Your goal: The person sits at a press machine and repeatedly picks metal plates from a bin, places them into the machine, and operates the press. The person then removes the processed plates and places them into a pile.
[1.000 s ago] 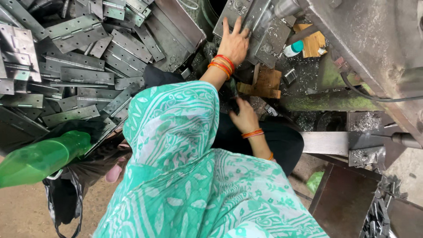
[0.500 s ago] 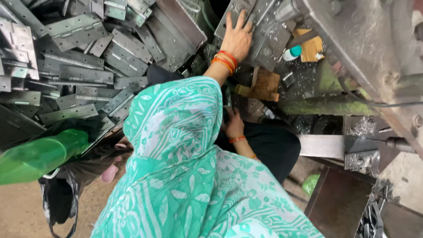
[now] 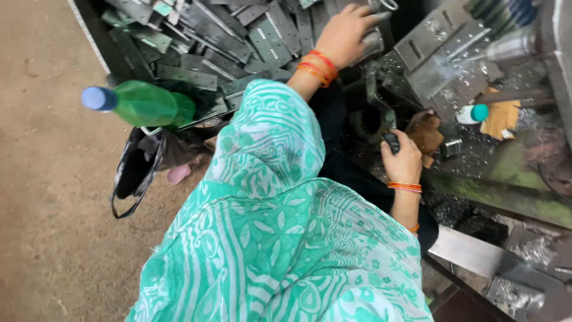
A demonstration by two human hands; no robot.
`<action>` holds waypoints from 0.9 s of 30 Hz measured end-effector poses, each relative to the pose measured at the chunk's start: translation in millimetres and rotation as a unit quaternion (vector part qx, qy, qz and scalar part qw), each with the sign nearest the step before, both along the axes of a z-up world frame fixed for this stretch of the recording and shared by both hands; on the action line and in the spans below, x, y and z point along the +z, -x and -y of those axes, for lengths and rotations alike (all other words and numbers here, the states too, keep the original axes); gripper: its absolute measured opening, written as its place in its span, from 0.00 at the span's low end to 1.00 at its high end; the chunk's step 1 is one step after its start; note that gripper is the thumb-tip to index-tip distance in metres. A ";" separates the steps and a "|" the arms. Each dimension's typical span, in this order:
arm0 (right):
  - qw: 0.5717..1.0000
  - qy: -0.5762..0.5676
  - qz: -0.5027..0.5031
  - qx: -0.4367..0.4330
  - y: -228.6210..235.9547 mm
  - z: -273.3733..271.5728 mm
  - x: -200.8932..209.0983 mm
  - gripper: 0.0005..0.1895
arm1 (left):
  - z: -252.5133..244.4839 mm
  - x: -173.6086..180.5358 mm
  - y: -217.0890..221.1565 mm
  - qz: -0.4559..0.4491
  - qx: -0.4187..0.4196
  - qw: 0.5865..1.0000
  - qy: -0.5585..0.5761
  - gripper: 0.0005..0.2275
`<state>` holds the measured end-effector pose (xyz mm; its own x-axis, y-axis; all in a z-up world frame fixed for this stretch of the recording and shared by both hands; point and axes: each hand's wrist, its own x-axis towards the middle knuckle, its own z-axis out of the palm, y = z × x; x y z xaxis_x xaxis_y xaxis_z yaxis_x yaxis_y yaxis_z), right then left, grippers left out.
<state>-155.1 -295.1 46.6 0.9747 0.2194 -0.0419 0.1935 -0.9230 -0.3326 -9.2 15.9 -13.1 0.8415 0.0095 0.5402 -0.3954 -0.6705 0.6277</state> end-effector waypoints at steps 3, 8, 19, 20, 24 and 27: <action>1.000 0.010 -0.001 0.000 -1.7 -11.8 8.3 0.20 | -53.5 -49.9 44.6 -0.103 0.065 0.991 -0.054 0.20; 1.000 0.022 0.001 -0.002 2.4 -16.1 12.7 0.20 | -109.2 -122.6 96.5 -0.194 0.136 0.957 -0.165 0.20; 1.000 0.006 0.005 -0.013 1.5 -20.0 13.4 0.20 | -102.7 -175.1 17.1 -0.047 0.007 0.951 -0.305 0.12; 1.000 0.001 0.010 -0.014 1.8 -20.8 13.6 0.20 | -104.7 -177.3 13.0 -0.067 -0.009 0.948 -0.312 0.13; 0.998 -0.019 -0.021 -0.057 2.4 -15.9 12.6 0.19 | -113.4 -186.8 6.9 -0.127 -0.065 0.942 -0.305 0.12; 0.999 -0.032 -0.004 -0.036 0.1 -12.8 6.9 0.19 | -119.8 -187.1 0.2 -0.113 -0.089 0.926 -0.349 0.13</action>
<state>-155.1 -282.3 53.6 0.9879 0.1504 -0.0370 0.1240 -0.9115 -0.3922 -9.4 135.7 -200.2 0.8887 -0.4252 0.1716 -0.4499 -0.8809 0.1471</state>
